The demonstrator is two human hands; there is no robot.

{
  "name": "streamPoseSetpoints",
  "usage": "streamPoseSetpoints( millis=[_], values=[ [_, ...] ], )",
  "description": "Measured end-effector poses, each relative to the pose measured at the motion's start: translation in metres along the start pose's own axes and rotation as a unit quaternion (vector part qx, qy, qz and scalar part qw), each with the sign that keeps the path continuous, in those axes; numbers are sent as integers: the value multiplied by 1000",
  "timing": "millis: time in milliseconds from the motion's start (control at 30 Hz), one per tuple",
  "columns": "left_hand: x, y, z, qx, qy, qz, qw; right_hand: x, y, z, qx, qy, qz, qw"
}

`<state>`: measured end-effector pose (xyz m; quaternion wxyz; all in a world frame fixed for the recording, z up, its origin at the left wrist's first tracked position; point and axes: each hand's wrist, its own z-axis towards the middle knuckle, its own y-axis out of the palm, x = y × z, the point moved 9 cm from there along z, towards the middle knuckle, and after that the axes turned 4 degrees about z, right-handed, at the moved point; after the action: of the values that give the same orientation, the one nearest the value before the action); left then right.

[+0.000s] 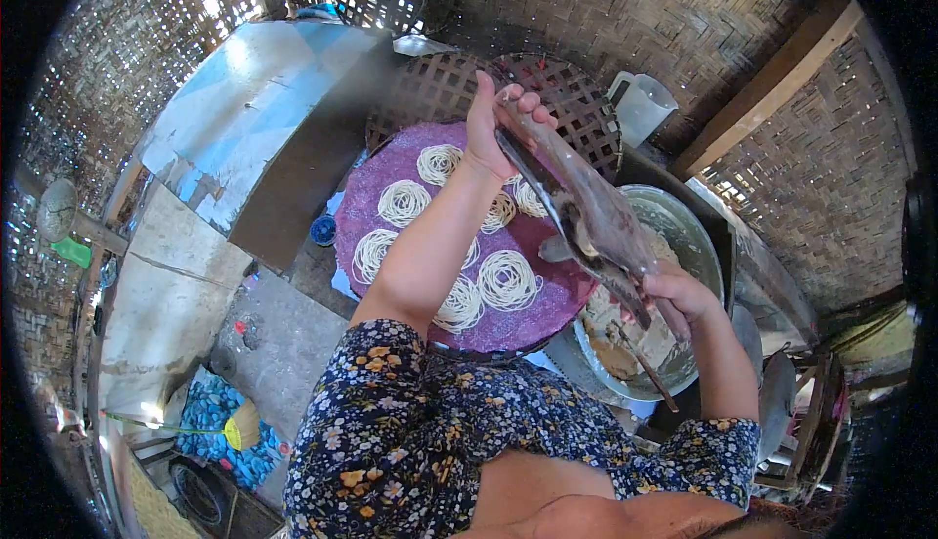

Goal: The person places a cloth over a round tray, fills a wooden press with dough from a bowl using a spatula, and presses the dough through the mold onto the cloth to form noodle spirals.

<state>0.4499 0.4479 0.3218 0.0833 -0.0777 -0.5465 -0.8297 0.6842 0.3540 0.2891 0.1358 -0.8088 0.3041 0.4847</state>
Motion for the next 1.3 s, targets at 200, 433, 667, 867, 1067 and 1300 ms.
streamPoseSetpoints(
  millis=[200, 433, 667, 867, 1067, 1300],
  values=[
    [0, 28, -2, -20, 43, 27, 998, -25, -9, -22, 51, -26, -86, 995],
    [23, 64, -6, -96, 34, 33, 994, -27, 9, -26, 56, -21, -113, 992],
    [12, 90, -13, -154, 37, -2, 987, -55, -2, -57, 106, -61, -224, 967],
    [40, 116, -13, -206, 41, 21, 977, -74, 20, -47, 113, -118, -230, 959],
    [22, 107, -29, -125, 40, 59, 990, -53, 21, -58, 88, -97, -182, 975],
    [-17, 103, -16, -169, -43, -26, 984, -44, 6, -76, 138, -94, -203, 965]
  ],
)
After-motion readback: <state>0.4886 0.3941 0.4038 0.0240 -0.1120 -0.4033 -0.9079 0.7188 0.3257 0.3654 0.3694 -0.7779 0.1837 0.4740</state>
